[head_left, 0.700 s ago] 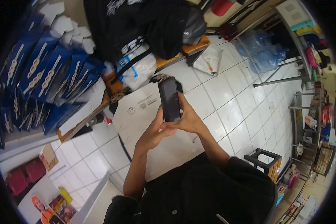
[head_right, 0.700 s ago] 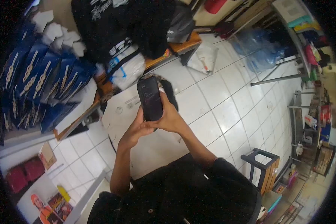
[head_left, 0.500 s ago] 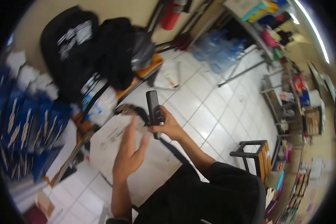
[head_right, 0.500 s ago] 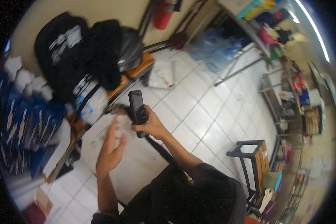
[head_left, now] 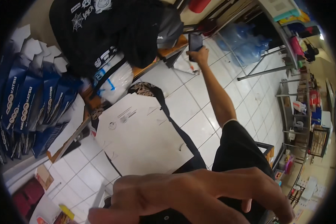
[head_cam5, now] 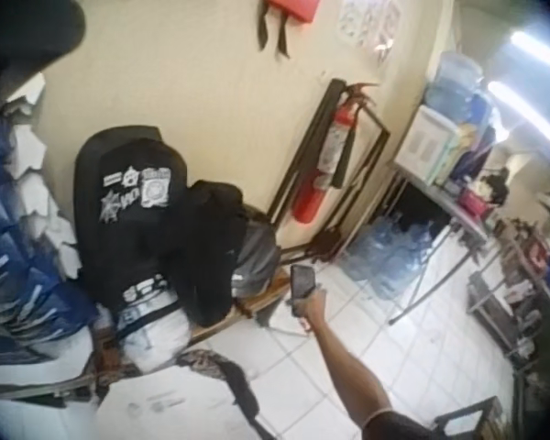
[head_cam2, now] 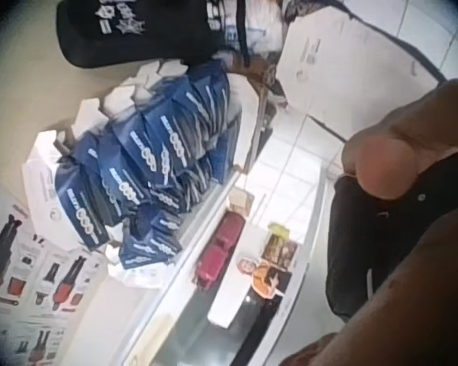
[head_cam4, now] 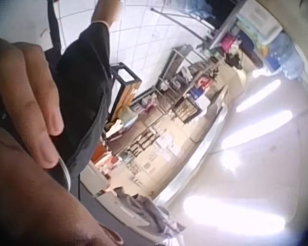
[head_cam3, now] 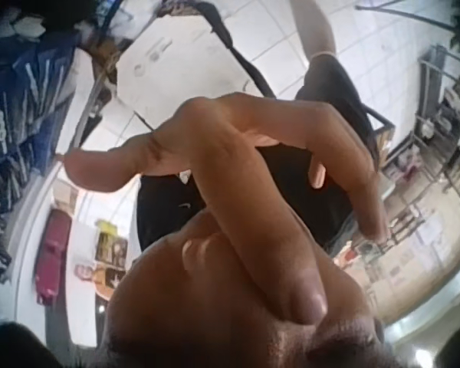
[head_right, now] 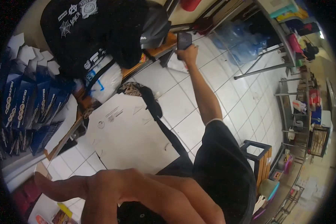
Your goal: The person assembles cardboard food boxes by hand by picking up flat box templates from a stack, folding along the pre-scored lines to form the box shape, and placing the finished boxes into a large stack.
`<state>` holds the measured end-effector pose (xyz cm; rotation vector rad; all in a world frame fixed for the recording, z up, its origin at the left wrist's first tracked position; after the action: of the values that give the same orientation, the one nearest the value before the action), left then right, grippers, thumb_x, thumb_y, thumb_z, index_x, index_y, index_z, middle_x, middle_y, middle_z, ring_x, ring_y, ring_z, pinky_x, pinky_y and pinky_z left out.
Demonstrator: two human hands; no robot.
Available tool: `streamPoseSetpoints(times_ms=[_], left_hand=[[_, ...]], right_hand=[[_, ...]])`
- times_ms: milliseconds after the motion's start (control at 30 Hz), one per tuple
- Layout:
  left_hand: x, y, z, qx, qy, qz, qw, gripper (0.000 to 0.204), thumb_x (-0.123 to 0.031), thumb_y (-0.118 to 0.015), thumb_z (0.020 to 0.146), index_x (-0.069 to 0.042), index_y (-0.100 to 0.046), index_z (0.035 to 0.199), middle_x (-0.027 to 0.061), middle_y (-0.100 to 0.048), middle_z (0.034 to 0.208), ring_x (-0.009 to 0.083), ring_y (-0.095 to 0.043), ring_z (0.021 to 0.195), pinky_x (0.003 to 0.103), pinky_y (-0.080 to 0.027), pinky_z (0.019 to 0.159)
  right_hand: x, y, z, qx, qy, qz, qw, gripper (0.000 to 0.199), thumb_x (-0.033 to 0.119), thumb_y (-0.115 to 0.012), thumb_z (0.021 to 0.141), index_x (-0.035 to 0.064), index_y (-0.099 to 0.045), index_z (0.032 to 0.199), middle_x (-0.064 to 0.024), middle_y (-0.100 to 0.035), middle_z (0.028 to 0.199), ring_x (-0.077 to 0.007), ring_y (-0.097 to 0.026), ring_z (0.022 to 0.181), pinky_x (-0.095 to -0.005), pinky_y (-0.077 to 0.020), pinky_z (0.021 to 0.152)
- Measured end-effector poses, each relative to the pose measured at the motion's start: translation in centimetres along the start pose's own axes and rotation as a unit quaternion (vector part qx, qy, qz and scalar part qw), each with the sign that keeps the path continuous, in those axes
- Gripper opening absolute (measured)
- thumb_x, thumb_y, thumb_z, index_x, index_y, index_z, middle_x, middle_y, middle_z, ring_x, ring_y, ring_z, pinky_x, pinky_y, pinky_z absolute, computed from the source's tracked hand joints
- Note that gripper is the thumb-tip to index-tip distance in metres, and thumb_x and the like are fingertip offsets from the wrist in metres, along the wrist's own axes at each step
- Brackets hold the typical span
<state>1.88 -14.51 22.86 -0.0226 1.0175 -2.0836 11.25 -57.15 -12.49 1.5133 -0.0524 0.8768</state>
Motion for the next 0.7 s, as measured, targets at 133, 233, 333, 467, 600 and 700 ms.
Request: streamPoseSetpoints(times_ms=[133,233,333,467,600,700], left_hand=[[0.2,1.2,-0.5,-0.003,-0.003,-0.01,1.0,0.089,-0.079,-0.022,0.098,-0.008,-0.063,0.13,0.0333,-0.06,0.126,0.0479,-0.059,0.118,0.061,-0.047,0.097],[0.9,2.1,-1.1,-0.007,0.0,-0.019,1.0,0.089,-0.081,-0.022,0.097,-0.01,-0.064,0.129,0.0338,-0.058,0.129,0.0485,-0.057,0.121,0.062,-0.045,0.098],[0.9,2.7,-1.5,-0.016,-0.012,-0.022,1.0,0.089,-0.082,-0.023,0.096,-0.011,-0.065,0.128,0.0343,-0.056,0.131,0.0491,-0.055,0.123,0.063,-0.044,0.099],[1.4,3.6,-2.3,-0.027,-0.015,-0.022,0.999,0.089,-0.084,-0.024,0.094,-0.014,-0.067,0.126,0.0349,-0.053,0.134,0.0499,-0.052,0.126,0.064,-0.041,0.1],[0.6,5.1,-4.5,-0.035,0.0,0.004,0.999,0.089,-0.086,-0.024,0.093,-0.016,-0.068,0.125,0.0355,-0.05,0.137,0.0507,-0.049,0.13,0.065,-0.039,0.102],[-2.5,7.6,-9.6,-0.137,0.099,0.176,0.97,0.085,-0.086,-0.03,0.092,-0.016,-0.068,0.122,0.0341,-0.051,0.137,0.0491,-0.049,0.13,0.061,-0.04,0.1]], right_hand=[[1.7,-2.6,2.3,0.042,0.03,-0.01,0.999,0.112,0.042,-0.096,0.055,-0.0091,-0.045,0.14,-0.0342,-0.054,0.132,-0.0457,-0.058,0.122,-0.0461,-0.0515,0.102],[1.3,-4.0,3.9,0.03,0.051,-0.054,0.997,0.117,0.045,-0.096,0.057,-0.0048,-0.04,0.147,-0.0342,-0.059,0.127,-0.0465,-0.062,0.117,-0.0479,-0.053,0.1],[1.6,-6.1,5.7,0.033,0.108,-0.074,0.991,0.115,0.047,-0.095,0.058,-0.0028,-0.041,0.146,-0.0336,-0.063,0.124,-0.0468,-0.064,0.114,-0.0489,-0.0535,0.098],[0.8,-9.0,7.2,0.043,0.189,-0.091,0.977,0.106,0.048,-0.092,0.064,-0.0015,-0.044,0.144,-0.0344,-0.065,0.119,-0.0486,-0.065,0.113,-0.0511,-0.0529,0.097],[-0.1,-11.0,8.8,0.059,0.166,-0.081,0.981,0.103,0.048,-0.091,0.066,-0.0018,-0.045,0.143,-0.0345,-0.065,0.118,-0.049,-0.065,0.112,-0.051,-0.0529,0.097],[3.1,-12.1,7.4,0.04,0.193,-0.071,0.978,0.099,0.049,-0.088,0.067,0.0014,-0.046,0.143,-0.033,-0.066,0.116,-0.0501,-0.064,0.112,-0.0511,-0.0514,0.099]])
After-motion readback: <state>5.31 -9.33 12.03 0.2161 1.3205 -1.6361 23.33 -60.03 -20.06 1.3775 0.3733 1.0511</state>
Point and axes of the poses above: each hand's wrist, its own z-axis towards the middle knuckle, its own y-axis out of the back of the hand, x = y × z, the point moved 8 cm from there along z, towards the middle knuckle
